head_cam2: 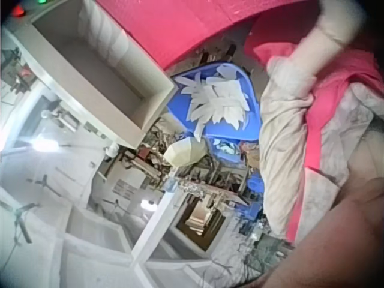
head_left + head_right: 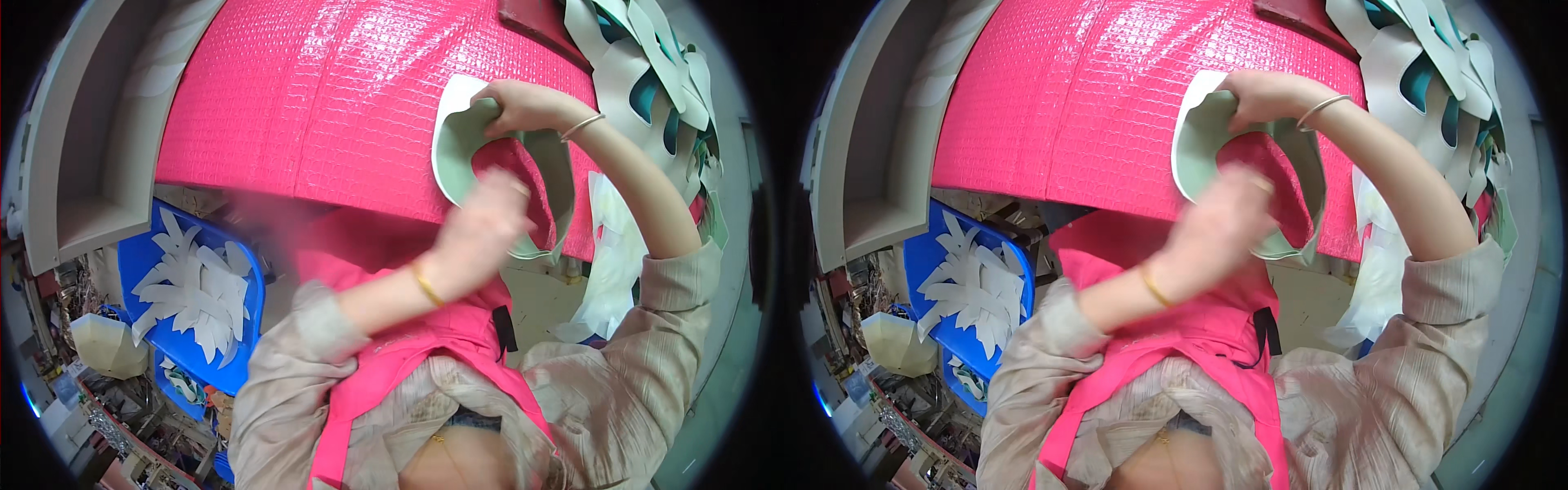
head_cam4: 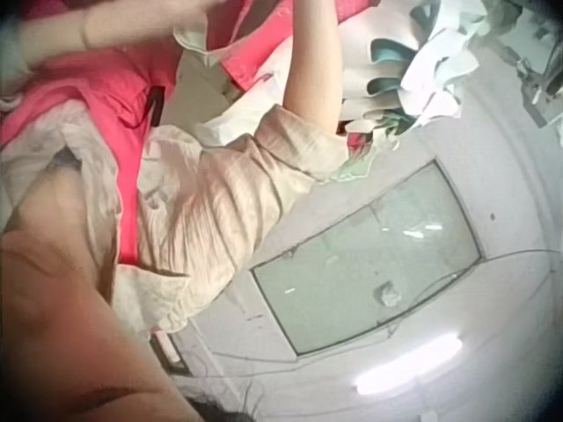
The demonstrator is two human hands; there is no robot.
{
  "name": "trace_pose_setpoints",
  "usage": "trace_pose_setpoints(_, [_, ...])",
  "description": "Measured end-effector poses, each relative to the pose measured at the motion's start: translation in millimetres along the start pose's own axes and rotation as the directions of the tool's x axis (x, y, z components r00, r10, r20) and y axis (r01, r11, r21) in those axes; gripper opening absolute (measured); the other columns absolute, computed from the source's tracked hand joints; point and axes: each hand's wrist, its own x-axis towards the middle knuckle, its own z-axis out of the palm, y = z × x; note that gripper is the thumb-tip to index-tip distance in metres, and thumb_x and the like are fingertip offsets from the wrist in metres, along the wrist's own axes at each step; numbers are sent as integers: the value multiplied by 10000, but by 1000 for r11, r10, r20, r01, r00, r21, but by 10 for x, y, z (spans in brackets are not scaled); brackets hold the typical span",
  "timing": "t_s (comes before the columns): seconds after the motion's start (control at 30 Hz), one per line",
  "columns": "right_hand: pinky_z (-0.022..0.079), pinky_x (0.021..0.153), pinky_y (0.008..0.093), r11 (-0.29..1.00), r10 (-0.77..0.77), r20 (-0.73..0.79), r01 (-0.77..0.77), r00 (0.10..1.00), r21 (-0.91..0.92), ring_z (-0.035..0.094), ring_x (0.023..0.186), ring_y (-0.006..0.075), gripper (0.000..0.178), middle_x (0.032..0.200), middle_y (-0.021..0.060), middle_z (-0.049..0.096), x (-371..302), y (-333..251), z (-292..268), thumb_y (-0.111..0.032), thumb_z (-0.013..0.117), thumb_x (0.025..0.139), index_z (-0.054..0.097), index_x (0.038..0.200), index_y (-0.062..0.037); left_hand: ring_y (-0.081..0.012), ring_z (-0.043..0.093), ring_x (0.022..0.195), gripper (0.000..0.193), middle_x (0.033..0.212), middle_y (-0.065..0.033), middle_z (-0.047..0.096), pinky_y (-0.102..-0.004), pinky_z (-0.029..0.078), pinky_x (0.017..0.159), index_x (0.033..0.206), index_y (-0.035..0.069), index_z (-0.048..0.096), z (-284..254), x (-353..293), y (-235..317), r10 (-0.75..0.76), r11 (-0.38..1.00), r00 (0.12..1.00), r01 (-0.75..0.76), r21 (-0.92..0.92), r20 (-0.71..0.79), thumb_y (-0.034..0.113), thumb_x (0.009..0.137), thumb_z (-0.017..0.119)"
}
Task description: The person assembles shoe components by hand on a pink textured work surface. They pick up white and green shoe parts, align them, and press them together to form a single unit. The person handles the parts one at a time, turning them over to check alignment and fit.
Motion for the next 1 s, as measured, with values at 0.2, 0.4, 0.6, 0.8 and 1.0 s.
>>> trace_pose_setpoints(0.2, [464, 657, 383, 977, 32, -116, -55, 993, -205, 608, 683, 316, 252, 716, 194, 610, 145, -42, 69, -158, 701, 675, 617, 835, 17, -289, 488, 1070, 431, 1184, -168, 477, -337, 421, 903, 1124, -41, 484, -101, -210, -475, -87, 950, 994, 65, 304, 61, 117, 746, 618])
trace_pose_setpoints(0.4, [456, 660, 413, 911, -86, -114, 32, 990, -411, 593, 726, 357, 278, 730, 205, 595, 123, -39, 64, -193, 678, 723, 595, 882, 20, -251, 502, 1000, 431, 1116, -129, 498, -331, 429, 857, 1129, -18, 493, -90, -108, -476, -133, 917, 982, 70, 392, 136, 143, 748, 610])
trace_pose_setpoints(0.6, [462, 651, 405, 910, -55, -27, 39, 998, -414, 598, 729, 348, 292, 730, 199, 598, 220, -20, 47, -188, 689, 700, 598, 887, 16, -219, 494, 872, 409, 970, -103, 496, -320, 435, 797, 1098, -2, 525, 1, 74, -530, -19, 858, 993, -43, 512, 115, 182, 743, 612])
trace_pose_setpoints(0.8, [467, 623, 389, 920, -47, 38, 59, 998, -389, 601, 697, 337, 280, 705, 186, 600, 210, 28, -52, -163, 698, 662, 598, 852, 17, -225, 480, 863, 405, 947, -91, 490, -317, 433, 779, 1069, -9, 539, -19, 96, -621, -13, 925, 993, -32, 378, 115, 195, 729, 622])
trace_pose_setpoints(1.0, [463, 615, 394, 918, 29, 48, -7, 998, -396, 597, 692, 336, 266, 699, 185, 595, 186, -25, -107, -127, 698, 643, 584, 829, 25, -216, 470, 857, 364, 953, -78, 489, -315, 429, 753, 1036, 13, 559, 44, 215, -642, 65, 893, 991, -109, 437, 114, 194, 726, 616])
